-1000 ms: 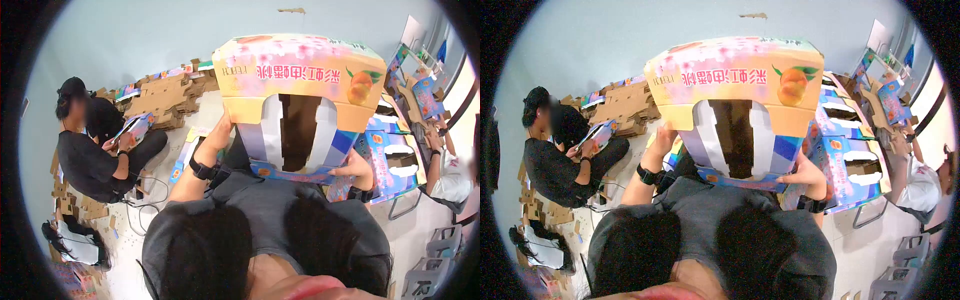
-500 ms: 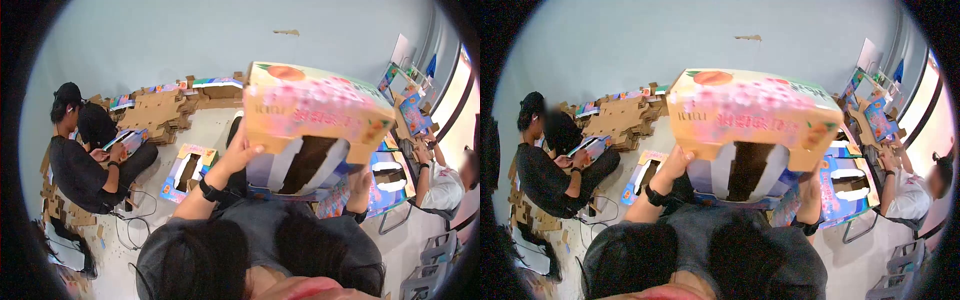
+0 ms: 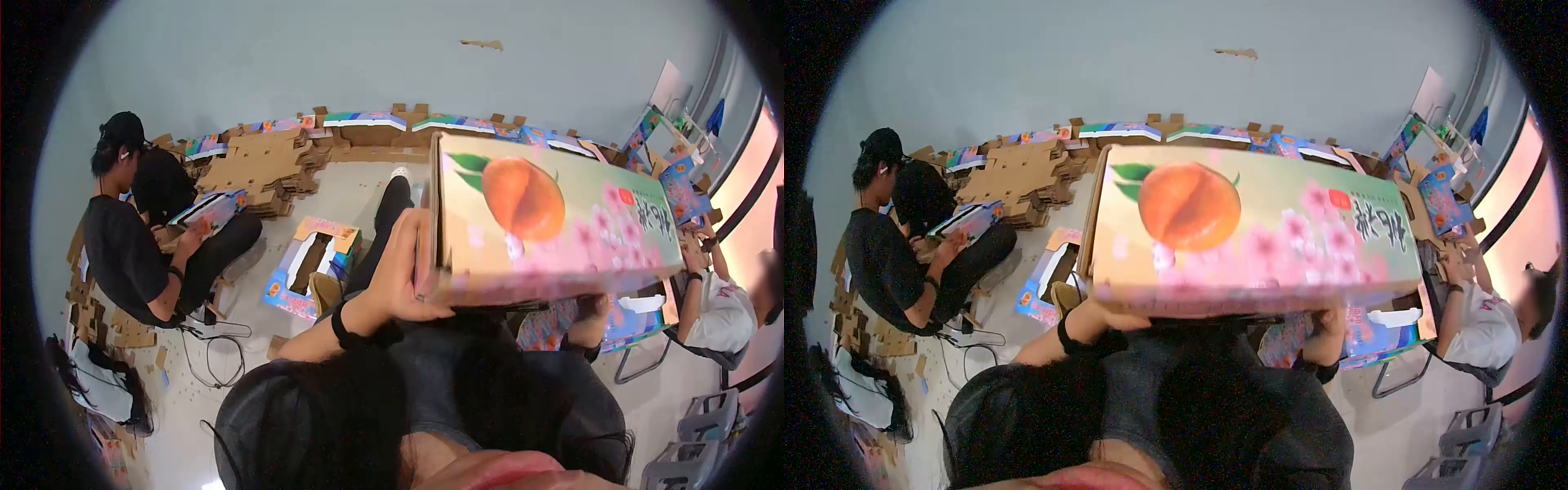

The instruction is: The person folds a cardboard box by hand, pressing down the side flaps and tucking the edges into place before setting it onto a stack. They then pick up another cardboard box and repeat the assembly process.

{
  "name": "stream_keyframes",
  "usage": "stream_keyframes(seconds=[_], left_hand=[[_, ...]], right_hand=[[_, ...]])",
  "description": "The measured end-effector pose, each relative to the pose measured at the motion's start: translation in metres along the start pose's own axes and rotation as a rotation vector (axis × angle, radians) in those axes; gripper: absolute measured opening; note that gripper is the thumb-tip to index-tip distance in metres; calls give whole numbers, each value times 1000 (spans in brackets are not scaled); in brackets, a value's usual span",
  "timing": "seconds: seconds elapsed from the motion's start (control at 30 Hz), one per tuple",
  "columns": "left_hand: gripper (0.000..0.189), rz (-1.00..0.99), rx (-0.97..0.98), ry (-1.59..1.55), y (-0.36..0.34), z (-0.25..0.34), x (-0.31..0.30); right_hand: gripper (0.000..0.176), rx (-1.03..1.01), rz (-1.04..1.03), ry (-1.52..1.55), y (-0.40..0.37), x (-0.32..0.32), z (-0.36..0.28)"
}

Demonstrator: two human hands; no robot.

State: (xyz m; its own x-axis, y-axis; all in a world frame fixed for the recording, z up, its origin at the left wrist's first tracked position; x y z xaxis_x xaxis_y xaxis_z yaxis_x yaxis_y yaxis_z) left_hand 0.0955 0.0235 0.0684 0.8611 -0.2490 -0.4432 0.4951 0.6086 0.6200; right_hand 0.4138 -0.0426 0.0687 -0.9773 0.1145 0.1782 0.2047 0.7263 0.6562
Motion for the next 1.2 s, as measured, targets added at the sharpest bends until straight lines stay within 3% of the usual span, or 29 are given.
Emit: stream_keyframes(seconds=[0.07,0.17,0.43,0.7,1.0,1.1,1.2], left_hand=[[119,-34,-202,-136,-6,-19,3],[113,136,-87,-152,2,-20,-3],[108,141,-97,-303,5,-21,-8],[119,154,-73,-400,1,-18,-8],[127,90,-183,-284,-4,-46,-14],[132,-67,-298,-404,-6,-42,-27],[137,-186,-291,-319,-5,-34,-46]], right_hand=[[103,1,-11,5,6,10,4],[102,-8,-26,9,14,16,10],[98,-8,-48,6,23,22,17],[93,11,-32,-20,19,27,16],[89,24,-22,-34,15,30,16],[87,11,-20,-21,21,28,18],[86,10,-16,-27,21,28,20]])
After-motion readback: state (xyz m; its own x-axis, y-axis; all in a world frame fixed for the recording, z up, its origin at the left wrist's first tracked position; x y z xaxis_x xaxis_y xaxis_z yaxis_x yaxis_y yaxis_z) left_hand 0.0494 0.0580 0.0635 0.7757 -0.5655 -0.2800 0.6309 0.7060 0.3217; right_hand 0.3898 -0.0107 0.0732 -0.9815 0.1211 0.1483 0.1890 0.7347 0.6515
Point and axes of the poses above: each hand's wrist, its own y-axis towards the middle knuckle, its own x-axis out of the palm, z = x × y, the point moved 6 cm from there along y, towards the middle knuckle, and after that the axes turned 5 degrees about -z, right-handed, at the moved point
